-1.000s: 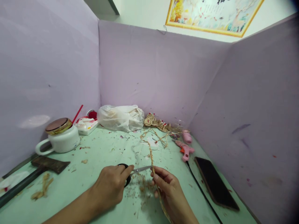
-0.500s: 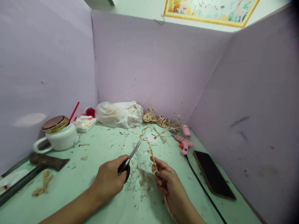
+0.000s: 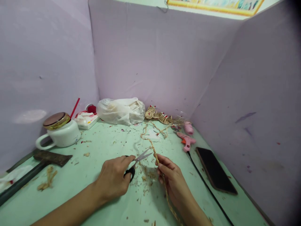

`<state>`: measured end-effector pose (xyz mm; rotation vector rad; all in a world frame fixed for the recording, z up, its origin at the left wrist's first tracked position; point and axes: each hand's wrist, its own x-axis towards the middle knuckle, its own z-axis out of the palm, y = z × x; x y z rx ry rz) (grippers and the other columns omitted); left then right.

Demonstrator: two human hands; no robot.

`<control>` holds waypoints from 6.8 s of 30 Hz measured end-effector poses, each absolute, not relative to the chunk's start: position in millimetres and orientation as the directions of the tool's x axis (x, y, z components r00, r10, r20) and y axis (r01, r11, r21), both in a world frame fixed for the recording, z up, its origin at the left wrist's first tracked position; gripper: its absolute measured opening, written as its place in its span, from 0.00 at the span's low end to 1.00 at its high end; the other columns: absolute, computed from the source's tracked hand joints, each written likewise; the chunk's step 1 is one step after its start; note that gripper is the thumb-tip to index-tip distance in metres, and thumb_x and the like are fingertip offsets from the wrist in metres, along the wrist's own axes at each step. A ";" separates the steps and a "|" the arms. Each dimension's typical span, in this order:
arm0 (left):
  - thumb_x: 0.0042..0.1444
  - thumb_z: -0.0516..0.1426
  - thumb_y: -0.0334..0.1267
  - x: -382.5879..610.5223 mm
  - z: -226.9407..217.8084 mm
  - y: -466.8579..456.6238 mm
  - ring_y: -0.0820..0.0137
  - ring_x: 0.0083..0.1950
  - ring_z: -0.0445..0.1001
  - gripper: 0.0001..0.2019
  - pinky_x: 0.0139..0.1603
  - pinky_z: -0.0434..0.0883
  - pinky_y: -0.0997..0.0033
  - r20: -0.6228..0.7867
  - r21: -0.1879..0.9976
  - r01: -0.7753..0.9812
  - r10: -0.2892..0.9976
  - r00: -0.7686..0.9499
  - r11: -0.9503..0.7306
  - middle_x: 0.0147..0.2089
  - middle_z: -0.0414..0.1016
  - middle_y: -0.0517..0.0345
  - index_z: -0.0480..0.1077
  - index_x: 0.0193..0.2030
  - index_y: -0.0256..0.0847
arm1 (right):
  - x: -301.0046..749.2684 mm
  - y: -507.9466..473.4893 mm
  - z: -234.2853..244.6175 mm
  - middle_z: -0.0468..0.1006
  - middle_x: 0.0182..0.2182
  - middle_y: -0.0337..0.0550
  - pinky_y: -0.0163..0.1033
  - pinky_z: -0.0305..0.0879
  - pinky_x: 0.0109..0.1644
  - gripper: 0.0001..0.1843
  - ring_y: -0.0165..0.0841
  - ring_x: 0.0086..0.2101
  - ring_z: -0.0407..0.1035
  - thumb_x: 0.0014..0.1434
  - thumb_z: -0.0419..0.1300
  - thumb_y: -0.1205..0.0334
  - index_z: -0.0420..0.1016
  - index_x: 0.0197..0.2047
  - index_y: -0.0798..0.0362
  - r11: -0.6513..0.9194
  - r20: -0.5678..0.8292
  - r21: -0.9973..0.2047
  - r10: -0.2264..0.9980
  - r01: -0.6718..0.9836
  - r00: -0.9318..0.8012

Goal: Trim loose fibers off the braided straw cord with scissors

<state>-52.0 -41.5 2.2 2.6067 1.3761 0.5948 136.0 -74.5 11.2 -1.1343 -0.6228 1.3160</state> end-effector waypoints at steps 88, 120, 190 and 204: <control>0.47 0.49 0.31 -50.5 4.1 -45.3 0.67 0.41 0.73 0.21 0.39 0.68 0.69 0.332 0.369 0.699 0.789 0.517 -0.613 0.42 0.75 0.59 0.64 0.50 0.44 | 133.7 -74.5 4.1 0.70 0.19 0.37 0.35 0.64 0.23 0.13 0.26 0.17 0.62 0.39 0.65 0.64 0.74 0.32 0.59 -0.054 -0.143 -0.970 0.916 -0.235 0.376; 0.47 0.50 0.32 -45.6 8.7 -47.3 0.71 0.36 0.72 0.17 0.38 0.67 0.74 0.224 0.595 0.662 0.885 0.408 -0.456 0.36 0.75 0.65 0.67 0.45 0.48 | 140.2 -73.6 3.4 0.72 0.20 0.39 0.28 0.64 0.19 0.10 0.23 0.17 0.63 0.40 0.64 0.72 0.72 0.31 0.59 -0.272 -0.394 -0.775 0.914 -0.571 0.100; 0.47 0.47 0.29 -57.0 4.3 -35.9 0.63 0.30 0.72 0.25 0.28 0.66 0.64 0.241 0.008 0.708 0.689 0.684 -0.706 0.33 0.73 0.54 0.58 0.55 0.39 | 139.1 -77.9 12.2 0.66 0.15 0.34 0.28 0.51 0.19 0.14 0.21 0.15 0.55 0.38 0.65 0.65 0.75 0.33 0.59 -0.204 -0.273 -0.879 0.956 -0.430 0.104; 0.48 0.46 0.27 -58.1 2.8 -37.4 0.63 0.32 0.74 0.25 0.28 0.67 0.65 0.212 0.064 0.678 0.674 0.708 -0.732 0.34 0.75 0.52 0.57 0.55 0.37 | 136.6 -77.3 8.7 0.65 0.15 0.32 0.32 0.53 0.23 0.12 0.24 0.16 0.59 0.43 0.62 0.63 0.75 0.34 0.57 -0.088 -0.133 -0.980 0.958 -0.180 0.255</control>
